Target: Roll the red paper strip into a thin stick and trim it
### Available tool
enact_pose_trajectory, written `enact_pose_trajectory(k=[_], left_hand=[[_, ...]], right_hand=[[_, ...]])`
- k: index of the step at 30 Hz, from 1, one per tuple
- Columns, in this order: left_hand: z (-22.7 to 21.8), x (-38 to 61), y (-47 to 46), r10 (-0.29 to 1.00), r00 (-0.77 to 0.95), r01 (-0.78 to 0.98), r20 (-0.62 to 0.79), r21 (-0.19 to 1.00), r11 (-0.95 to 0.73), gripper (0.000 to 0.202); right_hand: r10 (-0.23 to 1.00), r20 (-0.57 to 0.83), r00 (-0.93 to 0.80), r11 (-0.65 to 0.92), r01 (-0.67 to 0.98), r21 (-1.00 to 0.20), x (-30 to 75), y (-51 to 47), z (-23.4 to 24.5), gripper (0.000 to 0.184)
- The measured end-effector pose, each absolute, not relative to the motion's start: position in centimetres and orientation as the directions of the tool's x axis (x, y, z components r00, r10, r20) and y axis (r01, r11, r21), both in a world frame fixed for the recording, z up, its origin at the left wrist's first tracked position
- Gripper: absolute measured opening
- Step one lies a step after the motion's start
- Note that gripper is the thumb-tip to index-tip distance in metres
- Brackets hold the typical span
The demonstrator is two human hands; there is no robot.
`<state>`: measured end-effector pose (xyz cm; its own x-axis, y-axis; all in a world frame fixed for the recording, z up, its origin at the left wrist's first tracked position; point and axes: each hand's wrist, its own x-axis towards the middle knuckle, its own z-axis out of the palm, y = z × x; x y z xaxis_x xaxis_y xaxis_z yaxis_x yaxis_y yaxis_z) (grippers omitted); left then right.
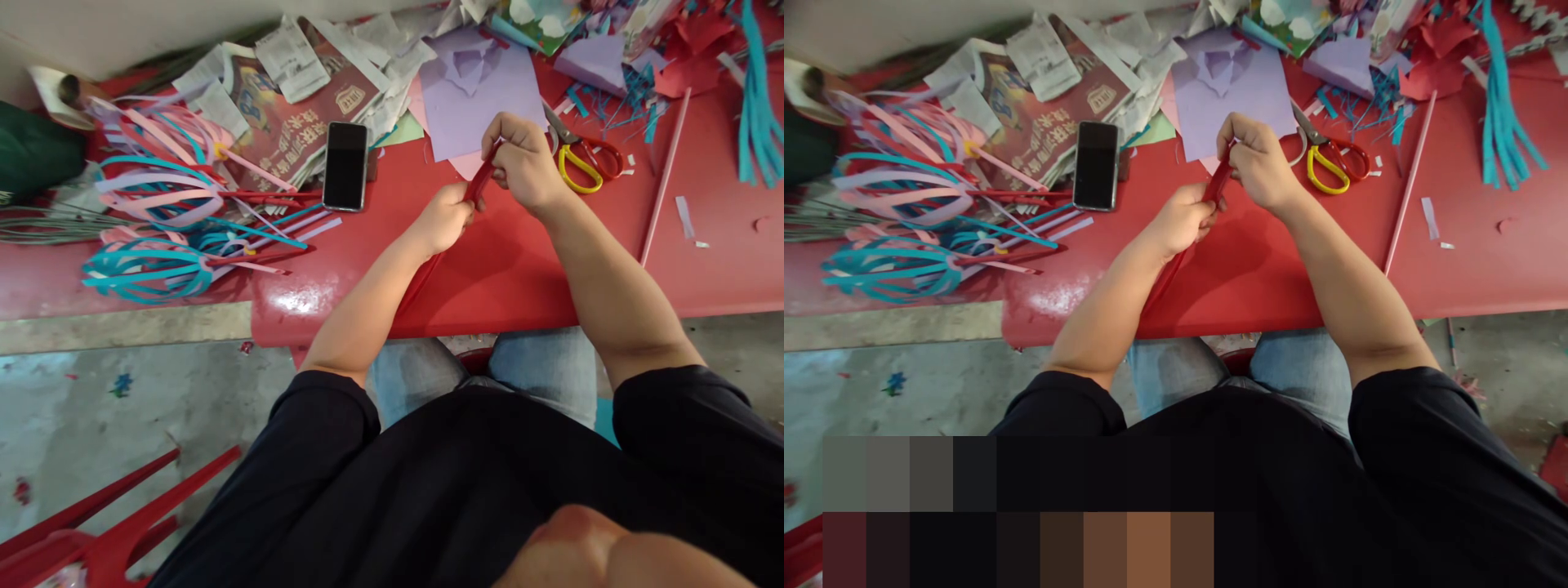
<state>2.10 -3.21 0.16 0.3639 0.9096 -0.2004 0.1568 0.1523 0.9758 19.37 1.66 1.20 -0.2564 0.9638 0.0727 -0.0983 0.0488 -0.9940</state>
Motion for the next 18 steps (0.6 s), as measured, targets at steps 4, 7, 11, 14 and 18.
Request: enact_pose_trajectory(k=[4, 7, 11, 14, 18], left_hand=[[-0.4, 1.8, -3.0, 0.934, 0.356, 0.427, -0.019, 0.893, -0.144, 0.025], [-0.2, 1.8, -3.4, 0.951, 0.308, 0.633, -0.01, 0.749, -0.197, 0.016], [-0.5, 1.9, -3.8, 0.96, 0.255, 0.746, 0.116, 0.608, -0.271, 0.026], [-1.1, 1.7, -3.4, 0.928, 0.261, 0.75, 0.267, 0.549, -0.369, 0.025], [-1.6, 0.8, -2.4, 0.884, 0.302, 0.747, 0.357, 0.487, -0.453, 0.009]], right_hand=[[0.965, 0.176, -0.194, 0.186, 0.031, -0.982, 19.4, 2.1, 0.7, 0.026], [0.974, 0.195, -0.115, 0.2, 0.033, -0.979, 19.6, 2.7, 0.5, 0.031], [0.988, 0.13, 0.084, 0.132, -0.016, -0.991, 20.3, 3.6, 0.5, 0.04], [0.978, 0.062, 0.197, 0.074, -0.053, -0.996, 21.1, 4.2, 0.5, 0.041], [0.976, -0.009, 0.218, 0.01, -0.088, -0.996, 22.1, 4.9, 0.3, 0.039]])
